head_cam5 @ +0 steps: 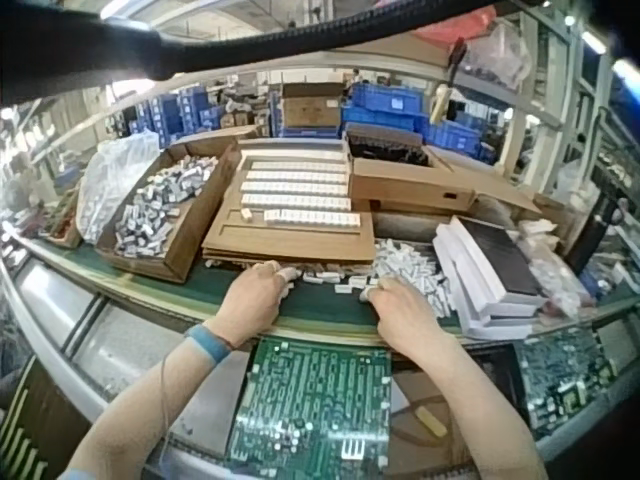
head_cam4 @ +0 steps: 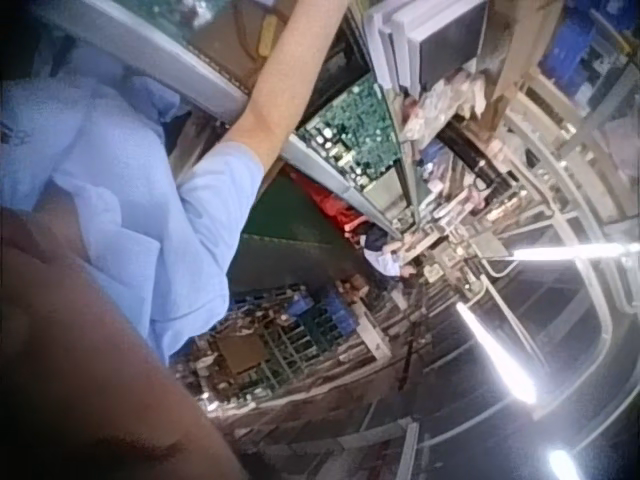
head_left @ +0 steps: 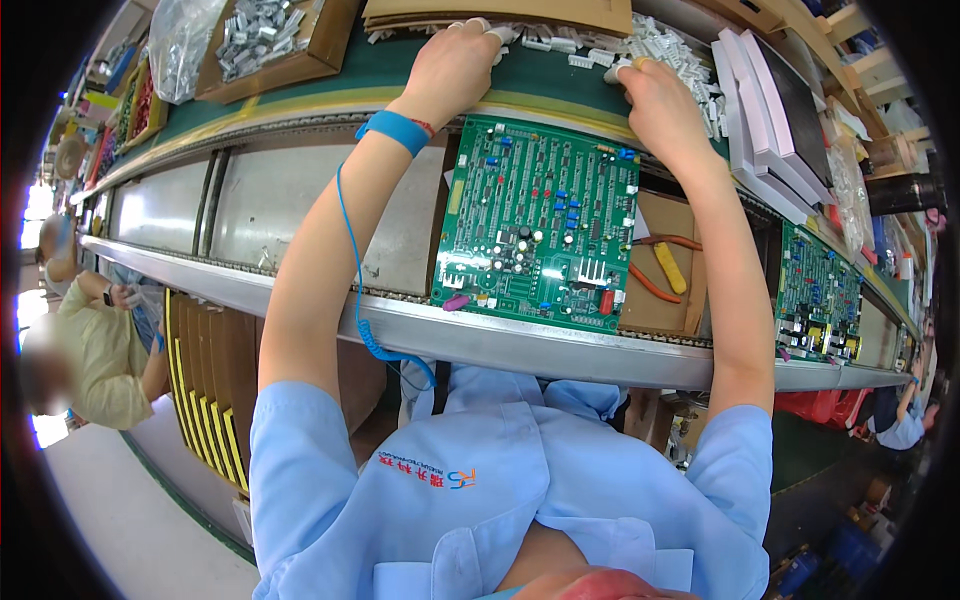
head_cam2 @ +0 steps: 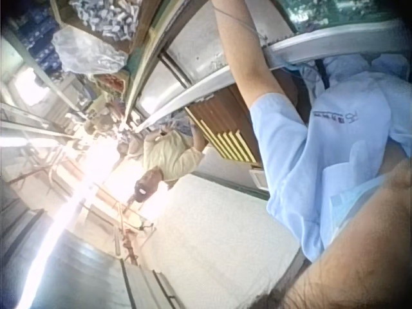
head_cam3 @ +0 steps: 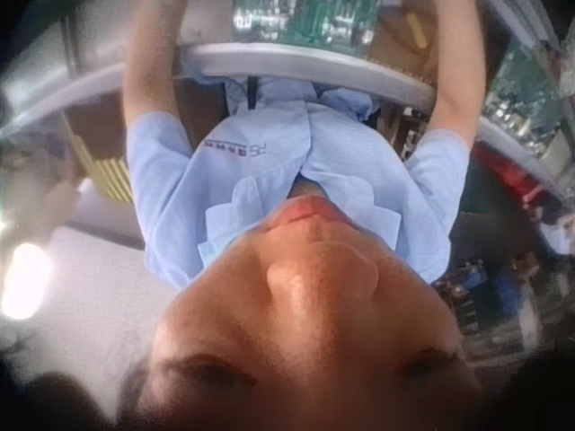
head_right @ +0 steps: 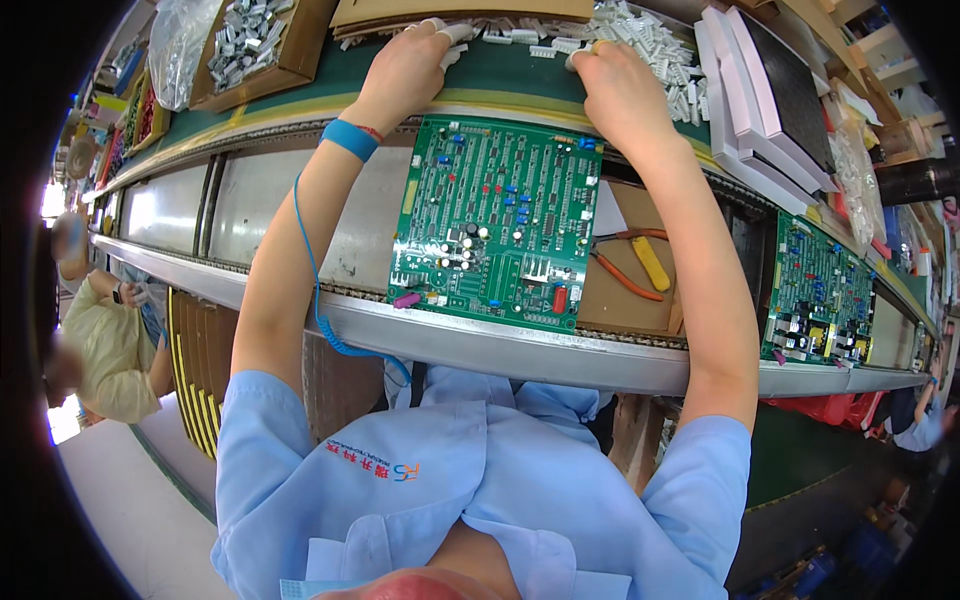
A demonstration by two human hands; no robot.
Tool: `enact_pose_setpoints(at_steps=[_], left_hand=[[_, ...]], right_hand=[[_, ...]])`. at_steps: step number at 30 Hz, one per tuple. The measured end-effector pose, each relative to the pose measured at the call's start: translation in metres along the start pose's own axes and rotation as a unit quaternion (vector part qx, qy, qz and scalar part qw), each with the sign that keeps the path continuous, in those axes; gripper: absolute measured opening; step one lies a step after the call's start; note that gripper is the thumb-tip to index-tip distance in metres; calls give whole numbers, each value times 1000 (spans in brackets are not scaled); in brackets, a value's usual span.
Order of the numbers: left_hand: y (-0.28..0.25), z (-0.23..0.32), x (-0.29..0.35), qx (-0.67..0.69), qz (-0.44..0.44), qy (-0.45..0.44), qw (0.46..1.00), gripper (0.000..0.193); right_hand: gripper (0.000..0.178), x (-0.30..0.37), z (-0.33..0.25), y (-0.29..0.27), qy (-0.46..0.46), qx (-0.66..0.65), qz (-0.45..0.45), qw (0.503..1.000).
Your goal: Assembling electronic components onto printed circuit boards (PCBs) at an industrial workstation.
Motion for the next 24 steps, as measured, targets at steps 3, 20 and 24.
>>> enact_pose_setpoints(at_steps=[3, 20, 24], left_hand=[[-11, 6, 6, 74, 83, -15, 994, 19], [-62, -49, 71, 270, 17, -108, 957, 21], [-91, -36, 60, 289, -31, -218, 932, 16]], right_hand=[[26, 2, 2, -1, -13, -44, 65, 997], [11, 1, -63, -26, 25, -91, 0, 995], [9, -3, -92, -8, -18, -102, -17, 994]])
Point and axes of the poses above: each hand's wrist, its own x-axis away from the middle knuckle, its own y-axis out of the palm, z = x × y, the point moved 6 cm from there along -x, towards the middle knuckle, and after that the axes turned 1 degree about -z, right-handed, at the moved point
